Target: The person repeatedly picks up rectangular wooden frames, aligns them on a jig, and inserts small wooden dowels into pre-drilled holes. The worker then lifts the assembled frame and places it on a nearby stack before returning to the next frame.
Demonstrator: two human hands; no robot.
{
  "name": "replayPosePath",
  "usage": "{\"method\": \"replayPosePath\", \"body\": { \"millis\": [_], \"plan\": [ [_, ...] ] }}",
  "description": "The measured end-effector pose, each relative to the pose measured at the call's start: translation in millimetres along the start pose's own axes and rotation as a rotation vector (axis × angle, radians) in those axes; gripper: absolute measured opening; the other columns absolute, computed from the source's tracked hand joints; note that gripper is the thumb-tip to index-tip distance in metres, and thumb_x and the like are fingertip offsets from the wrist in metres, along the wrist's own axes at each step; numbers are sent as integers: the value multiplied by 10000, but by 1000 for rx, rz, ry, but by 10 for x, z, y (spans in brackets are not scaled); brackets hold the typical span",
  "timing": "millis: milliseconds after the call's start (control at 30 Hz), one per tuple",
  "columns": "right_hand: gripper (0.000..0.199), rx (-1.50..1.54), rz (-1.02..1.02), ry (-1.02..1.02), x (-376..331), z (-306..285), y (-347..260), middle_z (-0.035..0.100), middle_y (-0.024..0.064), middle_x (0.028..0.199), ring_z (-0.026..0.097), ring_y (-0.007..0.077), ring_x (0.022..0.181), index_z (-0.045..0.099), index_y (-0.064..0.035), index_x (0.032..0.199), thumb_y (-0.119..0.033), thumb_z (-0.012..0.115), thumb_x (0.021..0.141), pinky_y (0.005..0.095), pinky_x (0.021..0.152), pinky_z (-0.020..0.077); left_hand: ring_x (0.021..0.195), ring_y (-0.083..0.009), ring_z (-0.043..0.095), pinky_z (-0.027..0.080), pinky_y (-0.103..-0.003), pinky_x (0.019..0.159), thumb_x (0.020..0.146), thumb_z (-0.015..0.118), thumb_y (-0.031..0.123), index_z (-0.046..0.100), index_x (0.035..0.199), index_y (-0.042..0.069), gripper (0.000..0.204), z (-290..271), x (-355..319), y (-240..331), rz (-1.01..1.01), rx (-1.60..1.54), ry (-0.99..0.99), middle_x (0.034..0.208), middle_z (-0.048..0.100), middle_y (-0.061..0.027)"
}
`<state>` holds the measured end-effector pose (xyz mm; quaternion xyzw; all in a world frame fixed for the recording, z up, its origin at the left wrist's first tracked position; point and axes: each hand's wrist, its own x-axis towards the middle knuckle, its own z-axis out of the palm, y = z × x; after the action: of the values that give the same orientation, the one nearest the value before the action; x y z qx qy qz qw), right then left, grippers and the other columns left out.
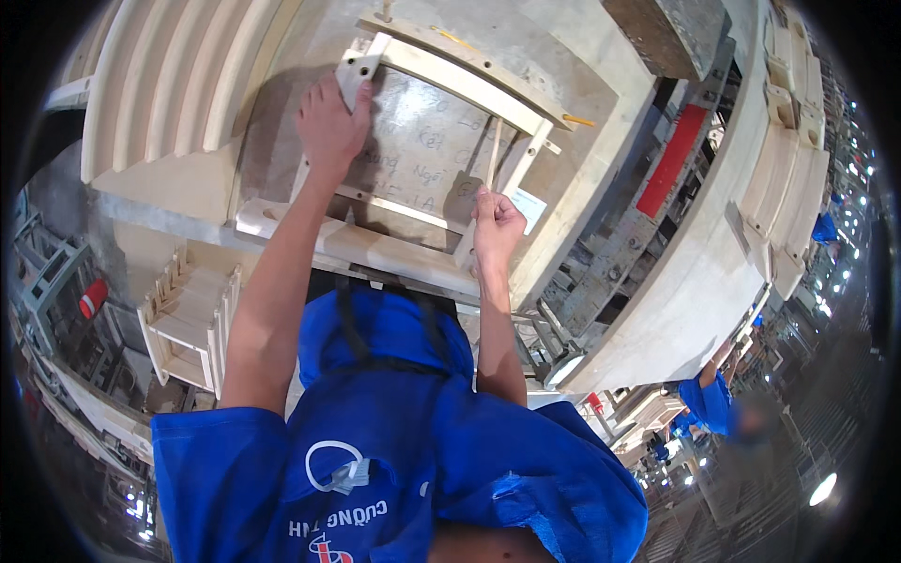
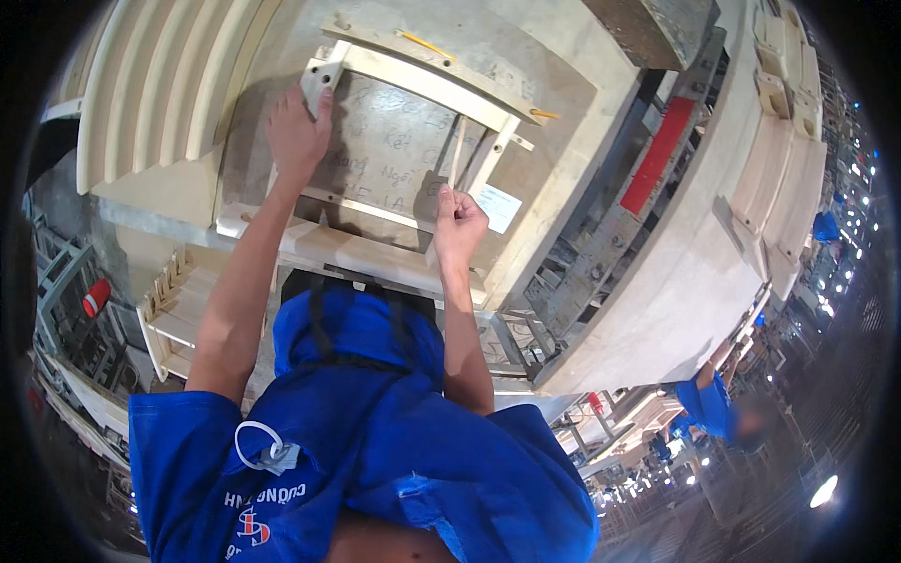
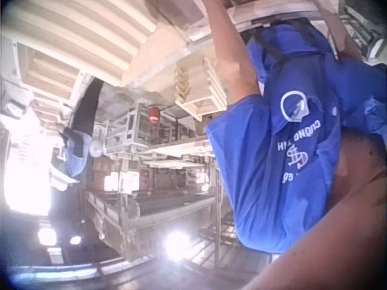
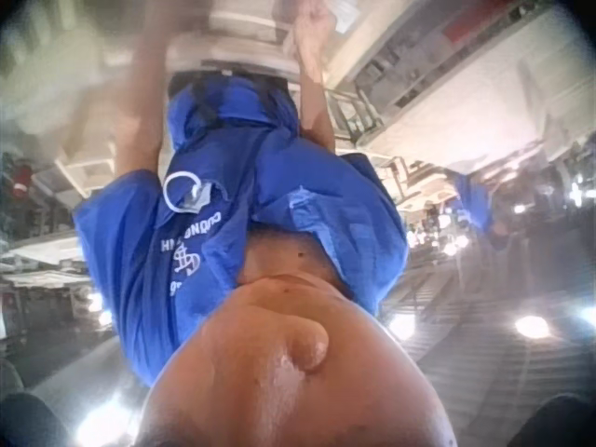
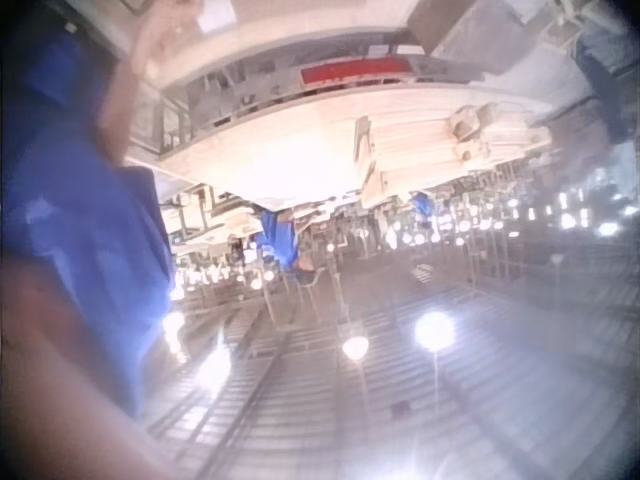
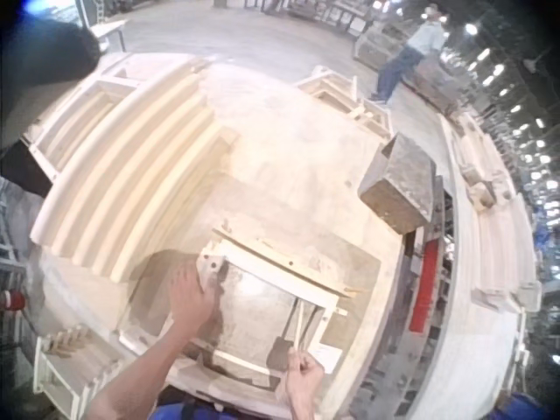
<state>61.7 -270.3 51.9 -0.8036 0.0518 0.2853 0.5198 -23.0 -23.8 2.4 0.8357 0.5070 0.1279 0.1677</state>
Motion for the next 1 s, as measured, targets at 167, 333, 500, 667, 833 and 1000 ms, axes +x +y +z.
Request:
{"method": "replayPosePath", "body": {
  "millis": [167,333,500,667,833,1000],
  "plan": [
    [273,-178,-49,61,-3,-79,-59,558,-4,583,421,47,533,683,36,804,-215,664,909,233,490,334,1096,-355,548,418,-498,894,920,496,536,548,1163,14,578,-13,-7,23,1,-10,-19,1128,605,-192],
    [293,-254,-65,90,28,-119,0,534,-5,557,407,50,517,682,57,812,-221,656,904,248,470,319,1092,-353,550,424,-489,889,921,500,526,545,1168,16,569,-11,-24,20,6,-6,6,1127,607,-191],
    [302,-168,-148,90,60,-111,54,496,-17,545,393,48,515,655,48,764,-216,651,910,254,463,313,1103,-358,547,420,-491,895,918,510,515,531,1187,15,569,-24,-36,39,-7,-5,5,1134,605,-195],
    [329,-329,-211,111,54,73,150,573,59,554,533,158,512,643,33,772,-240,586,948,328,497,401,1030,-378,559,436,-490,847,928,507,506,539,1206,-13,589,9,-11,10,56,26,72,1087,601,-205],
    [364,-622,-200,108,253,400,-63,646,210,666,659,398,691,643,23,786,-235,478,983,473,640,492,1039,-380,554,433,-496,860,927,507,507,540,1199,-14,588,-13,-5,19,54,-6,61,1096,601,-209],
    [322,-565,-208,170,419,490,-68,623,237,648,627,425,640,629,31,772,-196,510,968,488,613,469,1145,-369,530,410,-503,909,910,528,495,524,1188,5,563,-18,-13,46,2,-15,23,1154,596,-208]
  ]
}}
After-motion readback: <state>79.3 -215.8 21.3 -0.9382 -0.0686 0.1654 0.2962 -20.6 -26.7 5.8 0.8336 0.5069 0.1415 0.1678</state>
